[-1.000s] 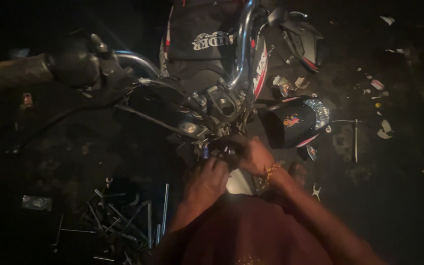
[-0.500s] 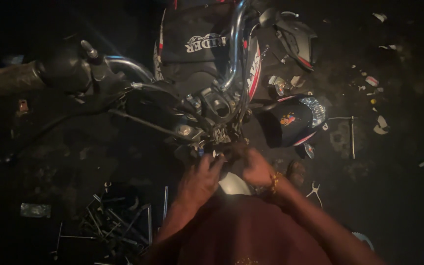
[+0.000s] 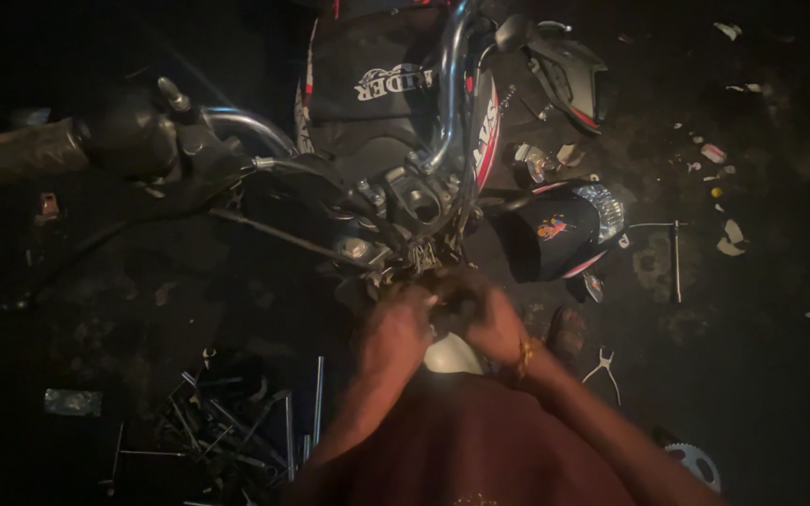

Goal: The person kneels beside a motorcycle at night and works on its front section, using pliers to grip and manipulate small parts and fasteners near the handlebar and front panel. They handle small metal components one at a time, setting pieces on the ground and returning to the bike.

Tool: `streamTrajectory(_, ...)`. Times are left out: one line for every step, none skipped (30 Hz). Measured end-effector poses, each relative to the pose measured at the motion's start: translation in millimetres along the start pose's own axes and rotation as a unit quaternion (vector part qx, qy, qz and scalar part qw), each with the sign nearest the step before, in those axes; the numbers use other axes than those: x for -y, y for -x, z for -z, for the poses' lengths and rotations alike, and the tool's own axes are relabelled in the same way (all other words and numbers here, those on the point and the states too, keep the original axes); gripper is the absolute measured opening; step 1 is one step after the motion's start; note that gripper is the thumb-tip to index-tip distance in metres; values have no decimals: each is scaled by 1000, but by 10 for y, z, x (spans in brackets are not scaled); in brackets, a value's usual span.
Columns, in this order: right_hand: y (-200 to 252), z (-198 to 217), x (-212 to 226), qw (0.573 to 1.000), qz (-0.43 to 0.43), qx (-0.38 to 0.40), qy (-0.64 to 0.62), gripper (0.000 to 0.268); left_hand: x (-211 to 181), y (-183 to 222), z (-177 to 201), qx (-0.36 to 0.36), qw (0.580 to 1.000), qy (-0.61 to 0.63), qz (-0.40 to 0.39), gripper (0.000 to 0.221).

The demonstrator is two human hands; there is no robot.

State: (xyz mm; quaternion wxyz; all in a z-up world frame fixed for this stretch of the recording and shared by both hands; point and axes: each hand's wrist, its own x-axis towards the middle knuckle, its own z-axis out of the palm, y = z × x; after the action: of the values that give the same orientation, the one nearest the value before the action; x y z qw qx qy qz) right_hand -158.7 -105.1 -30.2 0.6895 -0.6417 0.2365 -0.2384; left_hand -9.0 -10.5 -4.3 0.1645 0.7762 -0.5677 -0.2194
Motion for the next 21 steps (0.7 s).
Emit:
streamTrajectory(22,-42,118,995,-14,-74,63,52,36,-1,-40,-26,998,39,30,18)
streamTrajectory(56,-75,233,980,-30,-148,127,56,66,-1,-93,-50,994,79,60,20)
streamTrajectory(112,-9,77,980,-31,-148,129,56,1,8,-11,-50,994,81,59,20)
streamTrajectory(189,22,-82,971,-144,-132,135,41,-52,54,81,12,981,124,149,24)
streamTrajectory(266,51,-240,950,-254,-112,140,35,-104,98,175,73,955,165,236,28)
streamTrajectory(310,34,-214,950,-256,-112,142,35,-102,109,153,74,954,167,236,28)
streamTrajectory(352,14,-187,950,-294,-99,-21,38,-98,121,133,99,942,194,257,28)
streamTrajectory(393,-6,-160,923,-328,-84,-181,42,-95,138,111,123,927,220,279,28)
streamTrajectory(336,-24,98,923,-330,-84,-178,42,-38,160,-9,123,926,223,280,28)
streamTrajectory(268,-77,347,890,-377,-120,-224,42,42,203,-108,121,913,297,251,24)
streamTrajectory(200,-133,597,852,-423,-155,-268,44,122,249,-206,117,895,368,221,21)
streamTrajectory(221,-106,425,851,-424,-153,-268,44,140,259,-212,116,895,368,223,21)
streamTrajectory(242,-77,251,894,-417,-96,-130,46,154,266,-221,127,873,409,232,18)
streamTrajectory(286,-13,87,915,-400,-42,13,50,138,262,-256,141,849,451,238,17)
streamTrajectory(260,17,123,914,-402,-43,15,50,118,262,-263,142,847,453,238,17)
streamTrajectory(230,35,157,931,-361,14,57,39,105,271,-261,151,853,432,253,20)
streamTrajectory(201,51,194,940,-317,72,99,32,92,282,-257,159,857,410,269,24)
streamTrajectory(173,36,327,940,-318,71,101,32,74,277,-239,159,856,412,267,24)
streamTrajectory(146,19,462,936,-315,93,125,30,55,273,-219,166,885,352,258,28)
streamTrajectory(110,0,597,931,-311,116,149,31,39,265,-194,170,909,289,247,33)
streamTrajectory(157,6,514,931,-311,116,151,31,121,272,-292,169,909,291,246,33)
